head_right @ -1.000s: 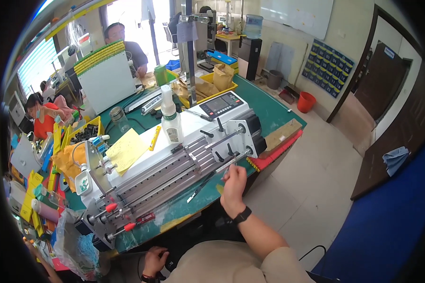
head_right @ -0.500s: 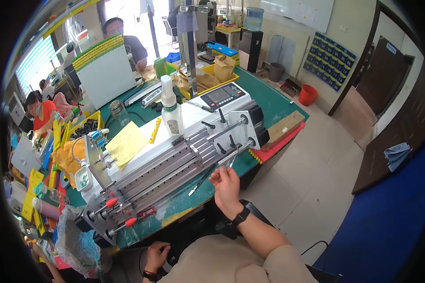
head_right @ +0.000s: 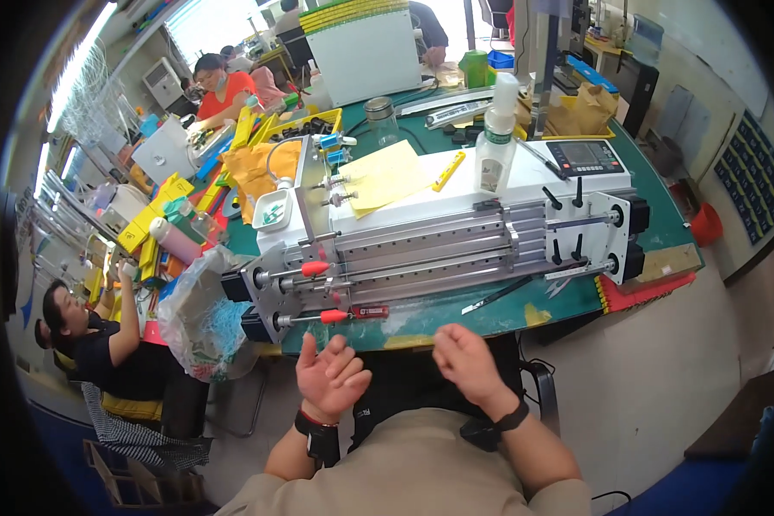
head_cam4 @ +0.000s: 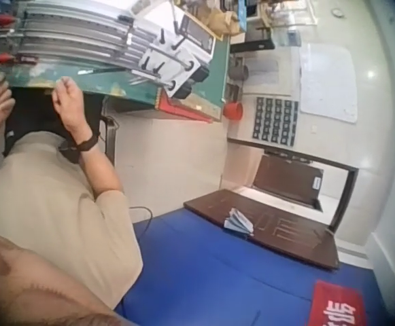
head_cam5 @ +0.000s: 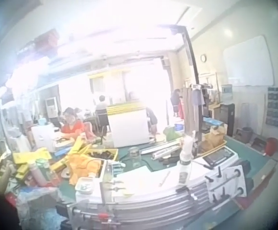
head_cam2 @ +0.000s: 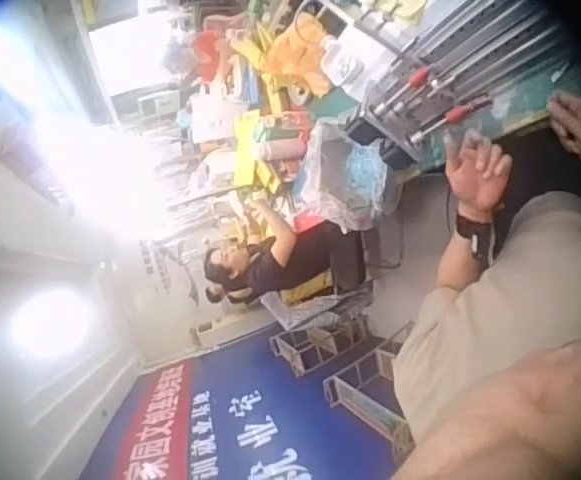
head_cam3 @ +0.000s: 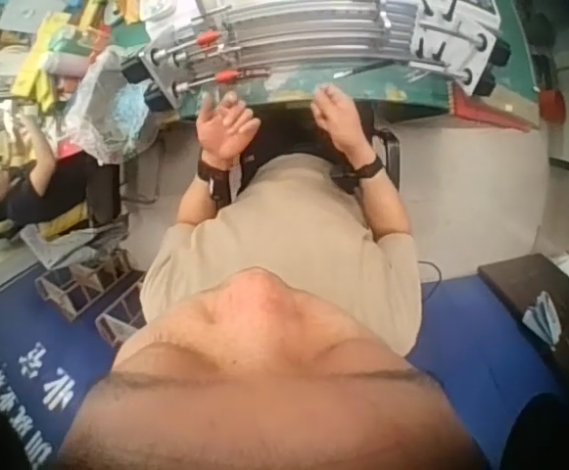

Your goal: Using a sliding fixture and adhesive to assemble small components.

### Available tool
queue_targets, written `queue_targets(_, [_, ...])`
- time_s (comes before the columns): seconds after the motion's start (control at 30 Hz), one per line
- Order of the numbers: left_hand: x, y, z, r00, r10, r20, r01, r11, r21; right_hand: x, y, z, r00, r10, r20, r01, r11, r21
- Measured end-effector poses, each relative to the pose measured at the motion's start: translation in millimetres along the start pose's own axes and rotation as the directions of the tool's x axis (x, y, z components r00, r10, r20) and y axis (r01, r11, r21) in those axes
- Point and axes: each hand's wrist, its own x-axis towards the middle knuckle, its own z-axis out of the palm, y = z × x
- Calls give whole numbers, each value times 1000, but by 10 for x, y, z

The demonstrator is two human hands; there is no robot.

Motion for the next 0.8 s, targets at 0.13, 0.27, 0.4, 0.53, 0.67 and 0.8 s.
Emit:
queue_targets(0.13, [-118, -151, 267, 915, 253, -315, 133, 547, 827, 4, -22, 153, 873, -434, 221, 476, 667, -573])
queue_targets(0.27, [364, -495, 973, 944, 330, 25, 171, -551, 817, -226, -251, 202, 660, -579, 478, 617, 57, -785])
queue_targets(0.4, [930, -866, 987, 980, 192, -59, 154, -531, 833, -501, -587, -185, 639, -553, 535, 519, -203, -830])
queue_targets(0.53, [1417, -1194, 786, 979, -26, -204, 188, -288, 939, -838, -721, -758, 655, -643, 397, 494, -33, -869])
queue_targets(0.67, [1914, -1867, 516, 972, -235, 21, -91, -291, 952, -1312, -861, -1423, 638, -743, 205, 392, 84, -916])
queue_targets(0.8, [2314, -2260, 188, 925, -356, 131, -257, -335, 906, -1592, -990, -2345, 467, -805, -367, -28, 401, -916])
